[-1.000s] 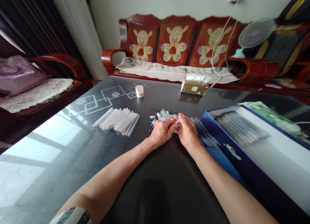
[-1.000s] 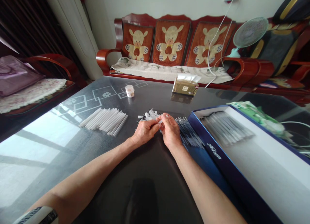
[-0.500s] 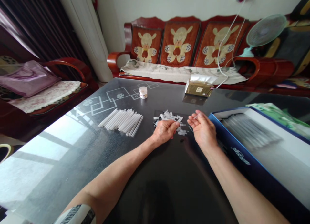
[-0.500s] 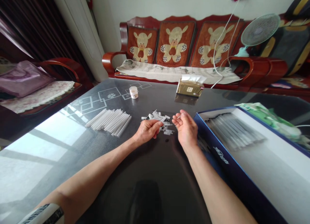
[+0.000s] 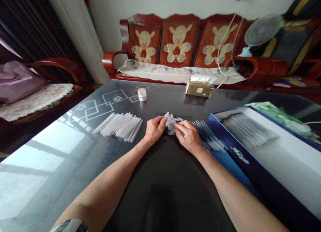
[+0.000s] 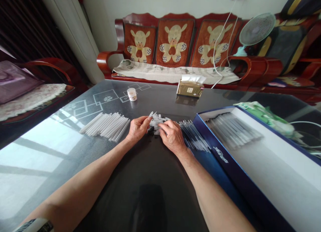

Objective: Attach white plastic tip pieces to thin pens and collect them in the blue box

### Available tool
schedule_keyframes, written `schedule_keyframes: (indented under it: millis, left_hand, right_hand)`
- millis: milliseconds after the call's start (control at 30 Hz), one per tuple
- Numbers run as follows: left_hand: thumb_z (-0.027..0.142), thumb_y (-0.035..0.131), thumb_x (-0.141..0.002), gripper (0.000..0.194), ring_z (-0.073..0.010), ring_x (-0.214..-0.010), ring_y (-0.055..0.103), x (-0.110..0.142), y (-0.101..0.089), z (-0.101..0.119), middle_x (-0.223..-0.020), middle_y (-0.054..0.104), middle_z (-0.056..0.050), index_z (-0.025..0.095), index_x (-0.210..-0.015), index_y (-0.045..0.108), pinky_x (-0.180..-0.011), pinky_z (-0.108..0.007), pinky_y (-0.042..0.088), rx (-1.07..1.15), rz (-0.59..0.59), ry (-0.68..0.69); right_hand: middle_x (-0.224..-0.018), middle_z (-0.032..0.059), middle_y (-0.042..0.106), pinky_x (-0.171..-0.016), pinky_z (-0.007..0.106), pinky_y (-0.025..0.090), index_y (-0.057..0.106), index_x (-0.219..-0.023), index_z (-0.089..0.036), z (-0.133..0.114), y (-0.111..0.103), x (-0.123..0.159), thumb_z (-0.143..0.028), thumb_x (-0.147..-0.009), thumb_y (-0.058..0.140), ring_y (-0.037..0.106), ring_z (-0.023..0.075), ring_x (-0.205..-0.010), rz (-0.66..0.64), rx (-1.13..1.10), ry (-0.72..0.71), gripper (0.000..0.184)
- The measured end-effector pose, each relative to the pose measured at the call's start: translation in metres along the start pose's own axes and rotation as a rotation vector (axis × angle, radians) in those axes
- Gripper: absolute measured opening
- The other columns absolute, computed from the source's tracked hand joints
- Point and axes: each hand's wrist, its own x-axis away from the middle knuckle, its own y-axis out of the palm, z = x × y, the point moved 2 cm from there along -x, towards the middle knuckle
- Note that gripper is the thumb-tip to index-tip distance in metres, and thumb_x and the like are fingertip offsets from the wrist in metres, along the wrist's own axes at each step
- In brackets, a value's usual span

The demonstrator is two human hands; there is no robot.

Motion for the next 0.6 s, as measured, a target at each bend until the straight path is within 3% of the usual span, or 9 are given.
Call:
schedule_keyframes:
  millis: [300, 600]
  left_hand:
    - [0.048, 0.051, -0.088, 0.037, -0.0082, -0.050, 0.048, -0.001, 0.002, -0.005, -0.055, 0.055, 0.004, 0.016, -0.098, 0.069, -0.053, -0.019, 0.039, -0.018, 0.002, 0.015]
    - [0.039, 0.052, -0.088, 0.028, -0.0099, -0.059, 0.055, 0.004, -0.003, 0.010, -0.066, 0.064, 0.001, 0.017, -0.092, 0.069, -0.061, -0.021, 0.043, -0.093, 0.007, 0.037]
  right_hand:
    - [-0.110, 0.0091, 0.067, -0.094, 0.041, 0.048, 0.064, -0.114, -0.019, 0.001, 0.006, -0.003, -0.022, -0.087, 0.059, 0.059, 0.0254, -0.106, 0.069, 0.004, -0.028, 0.028]
    - [-0.106, 0.0097, 0.068, -0.092, 0.041, 0.049, 0.063, -0.110, -0.018, 0.001, 0.005, -0.003, -0.022, -0.087, 0.055, 0.061, 0.0251, -0.101, 0.137, -0.032, -0.042, 0.025]
